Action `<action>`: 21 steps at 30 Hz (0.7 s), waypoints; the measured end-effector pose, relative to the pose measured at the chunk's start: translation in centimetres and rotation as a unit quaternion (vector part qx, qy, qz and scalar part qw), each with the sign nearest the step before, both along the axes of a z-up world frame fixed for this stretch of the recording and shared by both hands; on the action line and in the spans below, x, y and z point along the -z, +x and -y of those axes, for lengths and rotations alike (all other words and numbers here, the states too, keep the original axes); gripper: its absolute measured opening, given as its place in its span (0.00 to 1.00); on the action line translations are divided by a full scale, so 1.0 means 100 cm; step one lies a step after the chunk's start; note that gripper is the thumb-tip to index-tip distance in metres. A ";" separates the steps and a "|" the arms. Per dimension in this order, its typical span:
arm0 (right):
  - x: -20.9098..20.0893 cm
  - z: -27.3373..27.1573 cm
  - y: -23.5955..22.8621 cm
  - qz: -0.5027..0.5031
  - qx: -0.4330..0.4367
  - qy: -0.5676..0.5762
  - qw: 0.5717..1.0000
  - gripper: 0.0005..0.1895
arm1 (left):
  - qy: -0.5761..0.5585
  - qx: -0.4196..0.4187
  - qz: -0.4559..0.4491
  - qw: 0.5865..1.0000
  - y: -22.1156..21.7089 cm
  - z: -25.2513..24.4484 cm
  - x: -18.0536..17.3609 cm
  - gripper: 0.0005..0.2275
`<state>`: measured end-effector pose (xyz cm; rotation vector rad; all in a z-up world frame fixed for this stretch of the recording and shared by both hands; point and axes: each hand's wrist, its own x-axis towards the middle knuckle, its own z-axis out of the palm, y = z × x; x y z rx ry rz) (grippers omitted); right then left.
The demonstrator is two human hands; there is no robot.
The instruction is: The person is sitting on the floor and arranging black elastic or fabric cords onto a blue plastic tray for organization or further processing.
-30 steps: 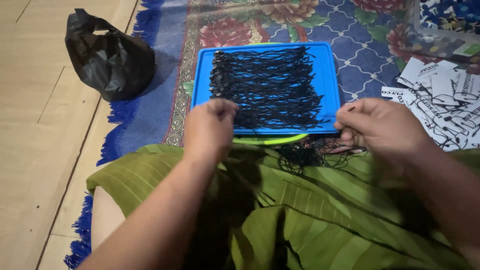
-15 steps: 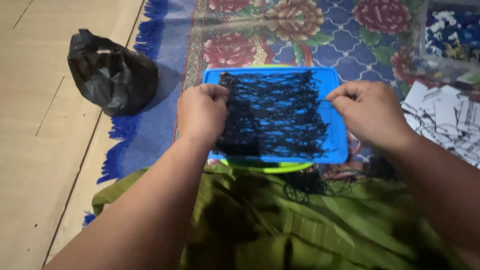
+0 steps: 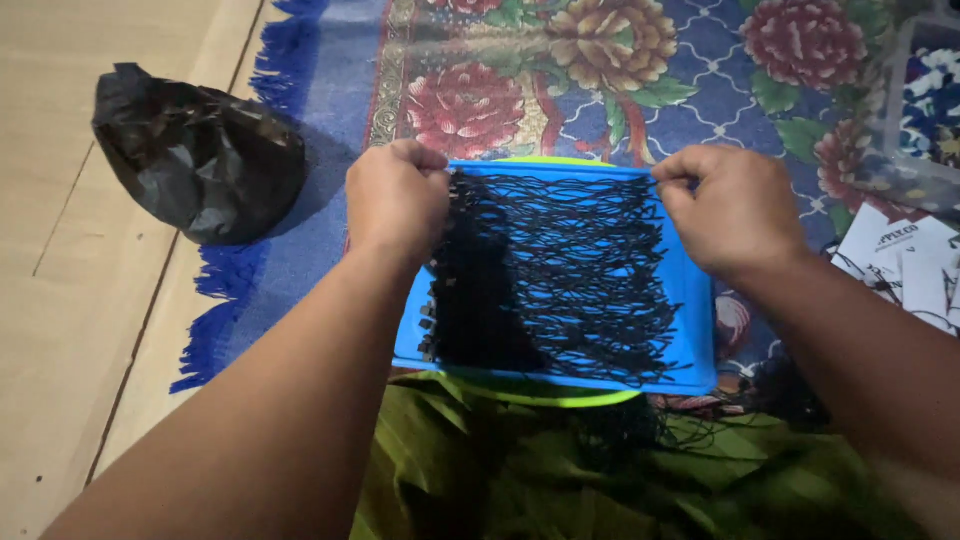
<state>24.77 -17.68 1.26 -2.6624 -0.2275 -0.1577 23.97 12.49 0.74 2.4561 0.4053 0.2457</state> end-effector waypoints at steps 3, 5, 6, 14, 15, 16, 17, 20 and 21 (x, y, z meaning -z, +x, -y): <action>0.001 -0.002 0.004 0.005 -0.005 -0.020 1.000 0.10 | 0.024 0.017 0.014 0.999 0.010 -0.005 0.014 0.07; 0.003 -0.001 0.007 0.015 -0.014 -0.036 0.999 0.09 | 0.013 0.012 -0.012 1.000 0.012 -0.001 0.008 0.07; 0.005 0.000 0.008 0.026 -0.023 -0.052 0.998 0.08 | 0.004 0.008 -0.036 0.999 0.013 0.000 0.005 0.07; 0.024 0.009 0.018 0.046 -0.050 -0.087 0.994 0.10 | 0.064 0.025 -0.008 0.998 0.025 0.002 0.032 0.06; 0.026 0.009 0.019 0.050 -0.056 -0.103 0.992 0.10 | 0.085 0.029 -0.008 0.996 0.025 0.003 0.034 0.06; 0.027 0.009 0.018 0.049 -0.057 -0.103 0.992 0.10 | 0.085 0.029 -0.009 0.996 0.025 0.004 0.034 0.06; 0.028 0.009 0.018 0.059 -0.072 -0.097 0.991 0.10 | 0.082 0.025 -0.014 0.996 0.023 0.005 0.034 0.07; 0.030 0.008 0.017 0.065 -0.088 -0.097 0.989 0.09 | 0.079 0.024 -0.023 0.996 0.020 0.007 0.029 0.07; 0.030 0.007 0.017 0.062 -0.087 -0.104 0.989 0.09 | 0.078 0.026 -0.025 0.996 0.020 0.008 0.026 0.08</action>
